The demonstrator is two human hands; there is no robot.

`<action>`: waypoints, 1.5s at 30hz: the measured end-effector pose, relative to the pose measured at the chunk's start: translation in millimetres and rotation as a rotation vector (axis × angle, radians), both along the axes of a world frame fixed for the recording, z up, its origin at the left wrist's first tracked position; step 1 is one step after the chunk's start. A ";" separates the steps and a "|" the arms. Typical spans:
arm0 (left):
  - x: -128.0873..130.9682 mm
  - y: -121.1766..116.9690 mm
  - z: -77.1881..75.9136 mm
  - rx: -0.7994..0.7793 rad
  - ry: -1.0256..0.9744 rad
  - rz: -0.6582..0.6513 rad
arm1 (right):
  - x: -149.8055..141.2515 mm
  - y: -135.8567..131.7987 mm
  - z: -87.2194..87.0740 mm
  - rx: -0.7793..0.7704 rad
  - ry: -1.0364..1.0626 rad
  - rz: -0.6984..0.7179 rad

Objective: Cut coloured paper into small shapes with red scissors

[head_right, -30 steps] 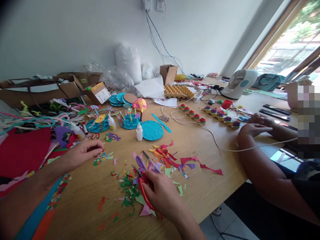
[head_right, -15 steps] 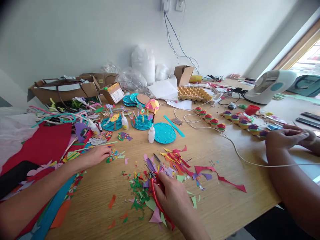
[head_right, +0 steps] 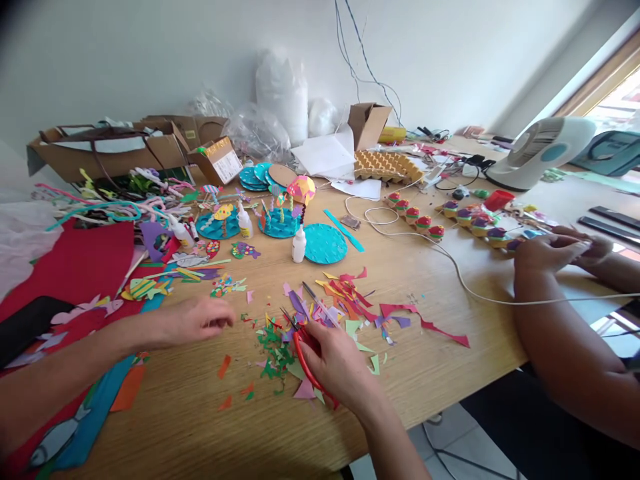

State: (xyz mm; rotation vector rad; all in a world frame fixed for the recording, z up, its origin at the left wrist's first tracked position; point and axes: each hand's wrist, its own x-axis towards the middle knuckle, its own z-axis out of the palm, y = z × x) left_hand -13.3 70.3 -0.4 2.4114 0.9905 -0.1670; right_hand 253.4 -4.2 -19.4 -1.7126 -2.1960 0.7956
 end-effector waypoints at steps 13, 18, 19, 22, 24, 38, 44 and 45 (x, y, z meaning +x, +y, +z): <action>8.8 -36.7 -30.8 -0.161 -0.105 0.073 | -5.7 -4.1 7.4 -0.021 0.119 0.089; 4.9 -29.7 -20.0 -0.272 -0.238 0.256 | -12.1 -7.9 5.6 -0.112 0.335 0.025; 4.6 -29.6 -16.6 -0.275 -0.266 0.303 | -15.6 -9.0 4.9 -0.153 0.433 0.007; 8.1 -35.2 -5.6 -0.331 -0.446 0.500 | -31.1 -10.0 3.6 -0.271 0.774 -0.058; 14.3 -42.4 1.0 -0.450 -0.657 0.681 | -44.0 -8.0 3.9 -0.285 0.891 -0.132; 27.5 -52.7 8.0 -0.441 -0.587 0.608 | -83.2 6.8 0.2 -0.182 1.046 -0.183; 13.0 -48.8 1.5 -0.337 -0.426 0.478 | -82.7 6.0 5.9 -0.078 0.764 -0.150; 11.7 -49.8 1.9 -0.393 -0.470 0.514 | -80.5 4.2 9.6 -0.061 0.723 -0.132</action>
